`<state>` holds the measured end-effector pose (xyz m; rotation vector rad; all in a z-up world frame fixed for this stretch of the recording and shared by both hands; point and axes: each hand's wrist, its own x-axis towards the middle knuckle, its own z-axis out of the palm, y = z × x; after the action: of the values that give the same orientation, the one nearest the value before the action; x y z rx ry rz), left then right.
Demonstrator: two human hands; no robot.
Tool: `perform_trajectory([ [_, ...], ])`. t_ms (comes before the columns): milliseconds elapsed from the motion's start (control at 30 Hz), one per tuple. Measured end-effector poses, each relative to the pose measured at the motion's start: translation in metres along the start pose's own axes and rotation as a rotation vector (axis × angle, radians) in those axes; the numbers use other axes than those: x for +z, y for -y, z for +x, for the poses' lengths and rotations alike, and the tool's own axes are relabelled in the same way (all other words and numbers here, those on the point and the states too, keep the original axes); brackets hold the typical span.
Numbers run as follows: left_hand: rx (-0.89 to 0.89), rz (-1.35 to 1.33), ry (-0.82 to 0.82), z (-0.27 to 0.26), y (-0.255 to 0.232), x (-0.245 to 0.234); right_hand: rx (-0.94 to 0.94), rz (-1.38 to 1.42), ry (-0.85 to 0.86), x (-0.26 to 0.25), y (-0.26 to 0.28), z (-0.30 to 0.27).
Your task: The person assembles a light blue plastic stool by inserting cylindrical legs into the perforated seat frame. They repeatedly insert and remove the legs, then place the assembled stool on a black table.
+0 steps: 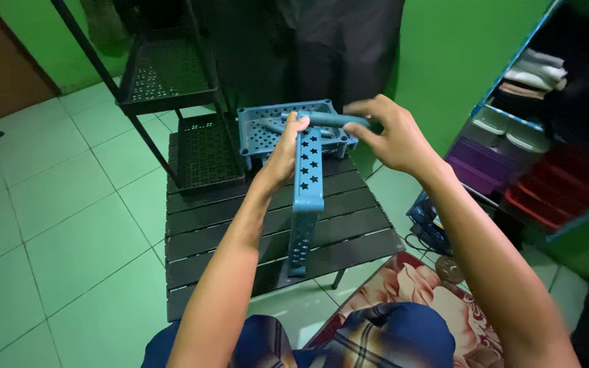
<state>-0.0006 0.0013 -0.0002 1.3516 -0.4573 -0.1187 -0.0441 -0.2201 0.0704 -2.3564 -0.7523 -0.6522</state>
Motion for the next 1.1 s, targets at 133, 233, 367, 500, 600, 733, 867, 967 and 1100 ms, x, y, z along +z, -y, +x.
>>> perform_trajectory([
  [133,-0.024,0.060,-0.036,-0.001,0.004,-0.007,0.062,-0.053,-0.036,-0.003,0.003,-0.007],
  [233,0.020,0.057,-0.033,0.001,0.008,-0.024,0.056,-0.069,-0.075,-0.008,0.003,-0.013],
  [367,0.072,0.049,-0.042,0.002,0.011,-0.047,0.164,-0.033,-0.093,-0.008,-0.002,-0.022],
  [500,0.088,-0.118,-0.107,0.001,0.001,-0.057,0.133,0.052,-0.141,0.001,-0.014,-0.037],
  [600,0.031,0.001,-0.141,0.008,-0.011,-0.050,0.087,0.057,-0.197,0.007,-0.030,-0.048],
  [733,0.083,0.588,-0.145,0.017,-0.018,-0.017,0.198,0.084,-0.239,0.011,-0.047,-0.055],
  [867,-0.086,1.037,-0.156,0.013,-0.010,0.021,0.339,0.151,-0.247,0.012,-0.060,-0.062],
  [967,-0.144,1.122,-0.124,0.016,0.003,0.041,0.319,0.125,-0.269,0.012,-0.070,-0.066],
  [1100,-0.189,1.187,-0.068,0.028,0.031,0.057,0.255,0.092,-0.312,0.011,-0.084,-0.074],
])
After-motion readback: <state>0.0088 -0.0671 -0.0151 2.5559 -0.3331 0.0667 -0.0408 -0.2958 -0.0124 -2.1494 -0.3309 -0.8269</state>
